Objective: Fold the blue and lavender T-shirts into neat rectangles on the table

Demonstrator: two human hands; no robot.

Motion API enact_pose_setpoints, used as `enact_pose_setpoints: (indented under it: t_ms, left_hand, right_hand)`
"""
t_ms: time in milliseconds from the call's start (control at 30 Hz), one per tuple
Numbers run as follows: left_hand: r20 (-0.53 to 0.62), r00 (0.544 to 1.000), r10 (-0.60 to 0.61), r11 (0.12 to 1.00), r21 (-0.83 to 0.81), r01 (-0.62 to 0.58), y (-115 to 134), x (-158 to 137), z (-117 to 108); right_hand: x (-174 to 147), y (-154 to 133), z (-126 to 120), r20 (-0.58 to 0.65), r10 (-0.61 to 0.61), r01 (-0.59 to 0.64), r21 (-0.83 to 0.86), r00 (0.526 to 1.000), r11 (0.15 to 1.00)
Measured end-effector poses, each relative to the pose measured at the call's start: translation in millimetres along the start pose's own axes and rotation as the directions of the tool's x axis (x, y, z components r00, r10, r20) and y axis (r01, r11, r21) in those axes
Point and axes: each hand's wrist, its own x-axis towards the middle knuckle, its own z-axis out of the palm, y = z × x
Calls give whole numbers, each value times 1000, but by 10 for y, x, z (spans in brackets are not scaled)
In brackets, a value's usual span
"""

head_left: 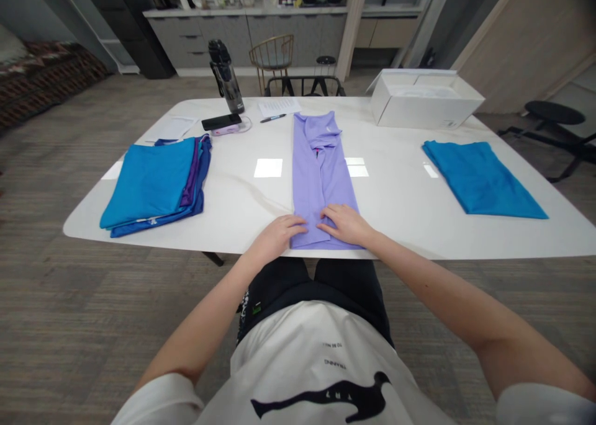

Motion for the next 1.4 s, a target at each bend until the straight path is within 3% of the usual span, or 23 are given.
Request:
enact_pose_setpoints:
  t_ms: [133, 333, 467, 600, 800, 967, 1100, 1233, 1300, 1400]
  left_hand:
    - [84, 996, 17, 1000, 22, -19, -244, 93, 67]
    - [91, 994, 66, 998, 3, -67, -257, 87, 13]
    - [128, 988, 86, 996, -23, -83, -281, 95, -55]
    - [167, 979, 113, 993, -42, -108, -315, 159, -94]
    - [250, 960, 127, 992, -43, -120, -320, 302, -195]
    - [291, 940, 178, 983, -92, -158, -368, 415, -217]
    - [236, 949, 211, 973, -149, -179, -420, 485, -152]
    - [69, 981, 184, 956, -243, -162, -412, 558, -132]
    - [-25, 992, 125, 938, -322, -126, -397, 616, -162]
    - [-123, 988, -93, 886, -462, 25, -409, 774, -214]
  right_hand:
    - [-29, 4, 23, -19, 6, -6, 16, 1000, 1000]
    - [-21, 4, 24, -5, 14, -13, 43, 1000, 999]
    - [-43, 65, -19, 6, -12, 11, 154, 1000, 988]
    - [-159, 315, -153, 15, -77, 71, 253, 997, 965]
    - [-456, 839, -497, 140, -44, 14, 208, 989, 978]
    - [-569, 956, -594, 223, -58, -13, 304, 973, 953]
    - [-525, 912, -554, 211, -78, 2, 337, 974, 941]
    - [-424, 899, -589, 188, -22, -73, 482, 982, 873]
    - [-347, 917, -648, 173, 46, -138, 569, 984, 811]
    - [-153, 1002, -744, 169, 139, -218, 692, 976, 688]
